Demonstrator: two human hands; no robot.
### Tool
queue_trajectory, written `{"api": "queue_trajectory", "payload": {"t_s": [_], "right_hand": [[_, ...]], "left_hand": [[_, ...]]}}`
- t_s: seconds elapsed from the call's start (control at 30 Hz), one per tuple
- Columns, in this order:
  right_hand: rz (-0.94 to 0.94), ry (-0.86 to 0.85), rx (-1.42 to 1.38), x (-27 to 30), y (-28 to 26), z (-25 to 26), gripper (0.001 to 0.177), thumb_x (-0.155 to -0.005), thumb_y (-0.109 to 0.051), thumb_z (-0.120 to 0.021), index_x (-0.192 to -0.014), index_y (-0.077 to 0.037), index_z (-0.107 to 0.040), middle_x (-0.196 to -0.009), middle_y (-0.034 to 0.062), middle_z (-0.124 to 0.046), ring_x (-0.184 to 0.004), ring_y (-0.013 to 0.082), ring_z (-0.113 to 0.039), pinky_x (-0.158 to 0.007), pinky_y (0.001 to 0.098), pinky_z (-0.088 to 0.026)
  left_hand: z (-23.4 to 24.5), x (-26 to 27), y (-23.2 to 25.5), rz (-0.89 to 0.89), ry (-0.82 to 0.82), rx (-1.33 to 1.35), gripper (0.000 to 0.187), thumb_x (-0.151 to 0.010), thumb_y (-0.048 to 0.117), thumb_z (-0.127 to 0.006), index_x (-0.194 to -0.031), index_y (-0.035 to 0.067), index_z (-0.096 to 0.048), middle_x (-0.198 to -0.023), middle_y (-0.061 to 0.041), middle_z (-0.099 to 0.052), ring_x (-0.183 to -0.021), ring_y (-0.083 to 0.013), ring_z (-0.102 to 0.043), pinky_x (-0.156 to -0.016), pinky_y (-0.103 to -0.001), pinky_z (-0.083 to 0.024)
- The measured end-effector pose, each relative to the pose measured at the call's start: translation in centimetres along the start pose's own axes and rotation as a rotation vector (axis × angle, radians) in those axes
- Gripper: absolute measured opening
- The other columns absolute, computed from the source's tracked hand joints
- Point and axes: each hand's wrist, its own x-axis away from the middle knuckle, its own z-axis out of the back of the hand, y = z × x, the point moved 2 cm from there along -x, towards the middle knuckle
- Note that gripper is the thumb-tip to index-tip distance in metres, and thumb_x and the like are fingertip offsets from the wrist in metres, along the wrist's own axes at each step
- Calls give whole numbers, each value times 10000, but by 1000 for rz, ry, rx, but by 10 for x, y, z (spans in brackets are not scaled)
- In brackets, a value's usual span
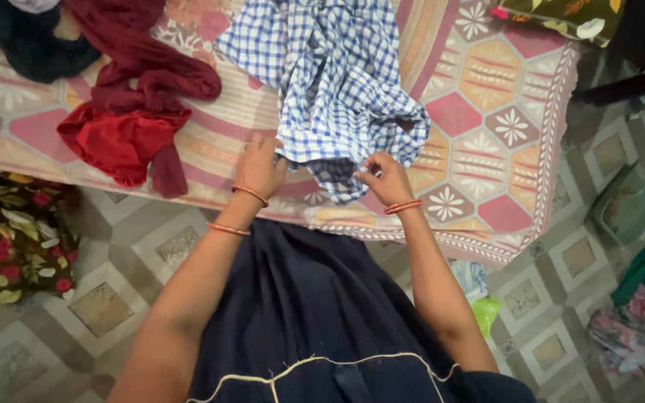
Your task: The person folds a blue and white checkered shirt by hand, smoothing it out and carefully folding the sleeves and body on a patterned bedspread.
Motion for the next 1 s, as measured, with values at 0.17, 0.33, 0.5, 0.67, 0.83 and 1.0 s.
{"api": "queue_trajectory", "payload": {"t_s": [0.17, 0.33, 0.5, 0.67, 0.83, 1.0], "right_hand": [[-136, 23, -291, -8, 28, -10, 260, -873, -164, -854, -899, -62, -617, -767, -36, -557, -696, 71, -501, -622, 254, -440], [-338, -148, -727, -27, 36, -17, 155, -933, -100, -753, -1043, -110, -643, -725, -72, -556, -607, 28, -457, -535, 206, -357], [-419, -162, -1259, -45, 28, -20, 172, -952, -90, -685, -1120, -56, -667, -968, -8, -707, -844, 90, -675, -775, 239, -545], [-484, 38, -1217, -50, 45, 26, 219, -988, -96, -667, -1166, 28, -700, -1107, 88, -755, -985, 141, -715, -906, 283, -561], [-426, -144, -1352, -55, 26, 38, 198, -1024, -145, -662, -1132, 16, -705, -1080, 93, -750, -941, 156, -722, -867, 313, -573], [-424, -32, -1336, -57, 11, 35, 210, -1038, -162, -653, -1120, 23, -712, -1041, 76, -749, -902, 147, -706, -809, 300, -557]], "left_hand": [[-16, -12, -20, -101, 110, 219, 181, -857, 188, -783, -959, 51, -720, -1105, -184, -664, -940, -342, -644, -786, -443, -533], [-65, -31, -36, 324, -264, 716, 250, -1073, 269, -665, -1002, 32, -702, -880, -62, -636, -756, -128, -529, -710, -351, -451], [-68, -42, -7, 561, -453, 1572, 217, -1091, 243, -611, -1098, 33, -660, -937, -46, -713, -834, -152, -677, -784, -319, -560], [-34, -56, -14, 700, -462, 1706, 273, -989, 150, -581, -1194, -10, -662, -1073, -100, -755, -972, -211, -730, -890, -369, -591], [-31, -69, -35, 593, -575, 1620, 303, -966, 136, -635, -1217, -33, -642, -1108, -95, -738, -1004, -185, -716, -930, -352, -567], [-27, -82, -25, 335, -461, 923, 377, -890, 176, -748, -1222, 136, -574, -1070, -40, -689, -939, -106, -647, -817, -311, -520]]}}
